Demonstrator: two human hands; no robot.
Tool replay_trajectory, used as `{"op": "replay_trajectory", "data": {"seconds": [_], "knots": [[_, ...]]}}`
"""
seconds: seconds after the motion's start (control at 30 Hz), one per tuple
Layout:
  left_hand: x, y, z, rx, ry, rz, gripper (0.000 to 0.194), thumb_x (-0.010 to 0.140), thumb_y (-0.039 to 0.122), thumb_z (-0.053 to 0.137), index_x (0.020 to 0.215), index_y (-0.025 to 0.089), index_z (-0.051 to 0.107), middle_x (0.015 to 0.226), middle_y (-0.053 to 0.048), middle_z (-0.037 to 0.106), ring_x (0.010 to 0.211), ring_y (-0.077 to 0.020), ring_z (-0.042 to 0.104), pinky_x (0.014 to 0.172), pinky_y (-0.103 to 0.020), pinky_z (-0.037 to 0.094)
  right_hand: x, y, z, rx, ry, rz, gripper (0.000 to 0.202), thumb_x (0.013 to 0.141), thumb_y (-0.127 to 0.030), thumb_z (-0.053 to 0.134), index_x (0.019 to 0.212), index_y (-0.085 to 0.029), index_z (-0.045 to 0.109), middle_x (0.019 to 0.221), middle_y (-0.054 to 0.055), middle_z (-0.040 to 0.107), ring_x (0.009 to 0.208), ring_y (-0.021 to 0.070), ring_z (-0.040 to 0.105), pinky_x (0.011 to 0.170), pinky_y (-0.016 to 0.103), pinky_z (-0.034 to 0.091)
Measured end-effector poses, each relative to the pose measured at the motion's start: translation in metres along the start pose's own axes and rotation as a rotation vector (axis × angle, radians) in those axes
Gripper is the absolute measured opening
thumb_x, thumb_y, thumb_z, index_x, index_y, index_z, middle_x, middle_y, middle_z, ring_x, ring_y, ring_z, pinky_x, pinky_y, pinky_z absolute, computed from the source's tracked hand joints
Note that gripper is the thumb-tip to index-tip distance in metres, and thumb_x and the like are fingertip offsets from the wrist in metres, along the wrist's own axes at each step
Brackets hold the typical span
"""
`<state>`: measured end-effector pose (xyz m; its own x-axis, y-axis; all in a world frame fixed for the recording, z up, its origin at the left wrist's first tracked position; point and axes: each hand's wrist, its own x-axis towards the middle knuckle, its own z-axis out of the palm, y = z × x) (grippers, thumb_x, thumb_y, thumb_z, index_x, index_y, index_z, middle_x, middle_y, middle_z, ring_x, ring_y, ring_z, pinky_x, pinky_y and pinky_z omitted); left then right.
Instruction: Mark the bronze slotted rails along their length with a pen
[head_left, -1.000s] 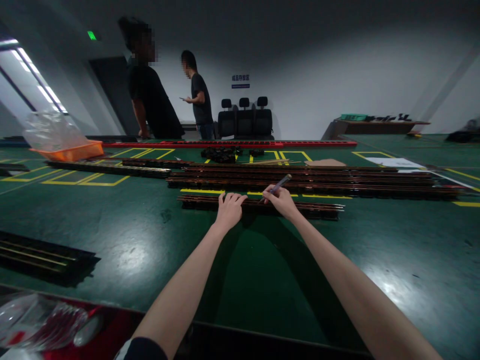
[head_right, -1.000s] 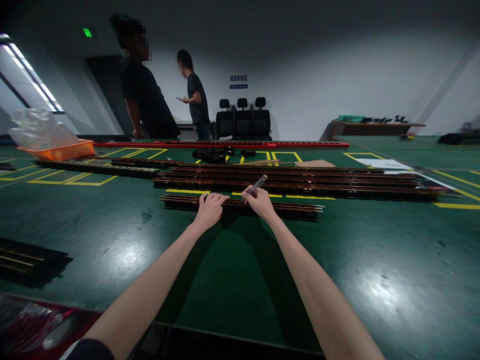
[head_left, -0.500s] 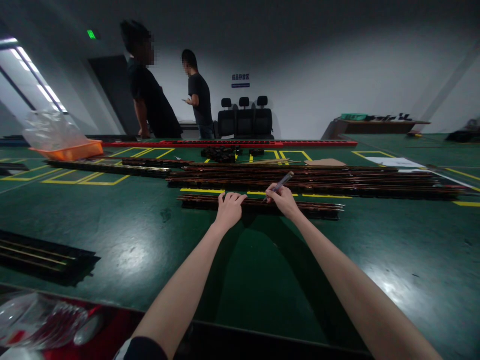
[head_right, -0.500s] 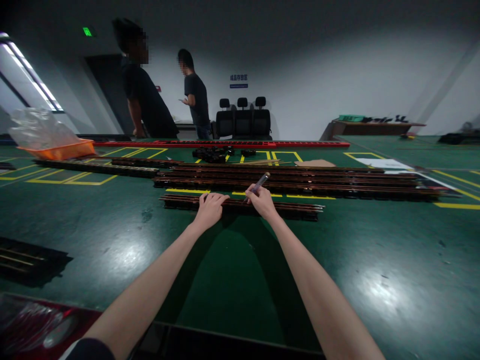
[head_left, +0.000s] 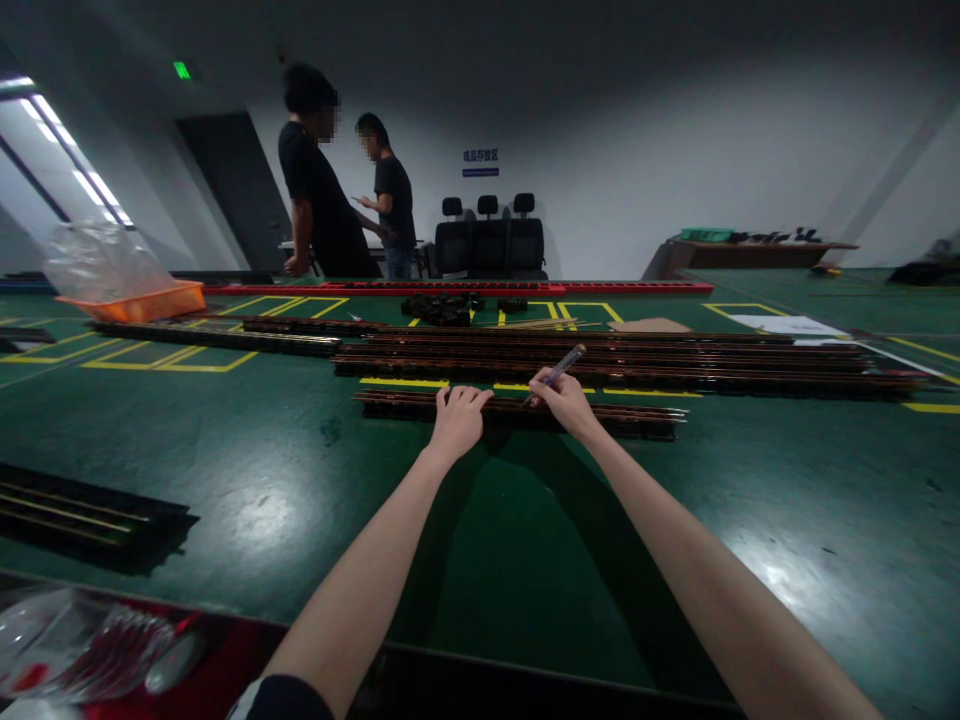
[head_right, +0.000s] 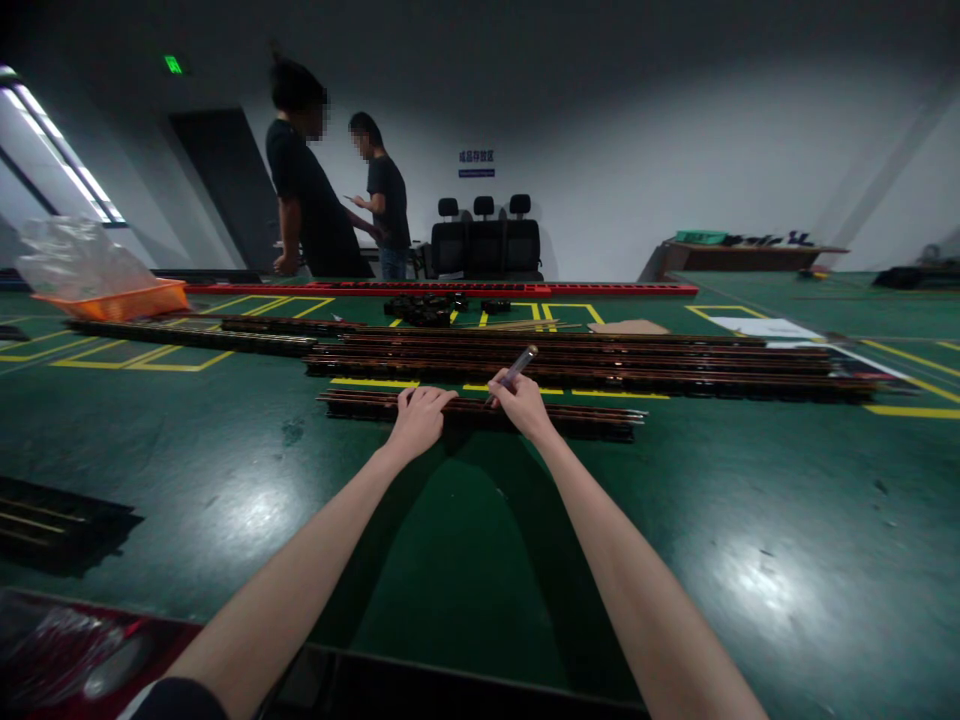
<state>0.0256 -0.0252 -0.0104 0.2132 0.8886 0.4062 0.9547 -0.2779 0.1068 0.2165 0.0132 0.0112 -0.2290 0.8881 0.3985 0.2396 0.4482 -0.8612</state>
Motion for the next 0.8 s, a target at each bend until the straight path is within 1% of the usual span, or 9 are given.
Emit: {"op": "replay_trajectory", "data": {"seconds": [0.33,0.53,0.8], "knots": [[-0.0004,-0.001,-0.0003,-0.005,-0.015,-0.007,0.049,0.082,0.007,0.036,0.124,0.024,0.056,0.123,-0.007,0.062,0.118,-0.0239,0.05,0.106,-0.05,0.03,0.0022,0.0036,0.0009,0.027,0.005,-0.004,0.019,0.075,-0.037,0.055,0.068,-0.02,0.054,0.055,-0.001,0.057,0.057,0.0158,0.057,0.066,0.031,0.047],[-0.0005,-0.0021,0.0016,-0.026,0.0,-0.003,0.047,0.083,0.008,0.036,0.123,0.023,0.056,0.122,-0.007,0.063,0.118,-0.0239,0.05,0.106,-0.05,0.029,0.0018,0.0032,-0.0003,0.012,-0.007,-0.012,0.018,0.075,-0.036,0.055,0.068,-0.02,0.055,0.055,-0.001,0.058,0.057,0.0167,0.058,0.066,0.031,0.046],[0.0007,-0.0023,0.0025,-0.045,-0.006,-0.013,0.045,0.084,0.01,0.035,0.123,0.021,0.056,0.123,-0.007,0.062,0.117,-0.0239,0.05,0.107,-0.051,0.029,0.0052,0.0093,0.0011,0.026,0.01,-0.012,0.018,0.074,-0.035,0.055,0.066,-0.02,0.055,0.052,-0.002,0.057,0.055,0.0164,0.058,0.065,0.03,0.046]]}}
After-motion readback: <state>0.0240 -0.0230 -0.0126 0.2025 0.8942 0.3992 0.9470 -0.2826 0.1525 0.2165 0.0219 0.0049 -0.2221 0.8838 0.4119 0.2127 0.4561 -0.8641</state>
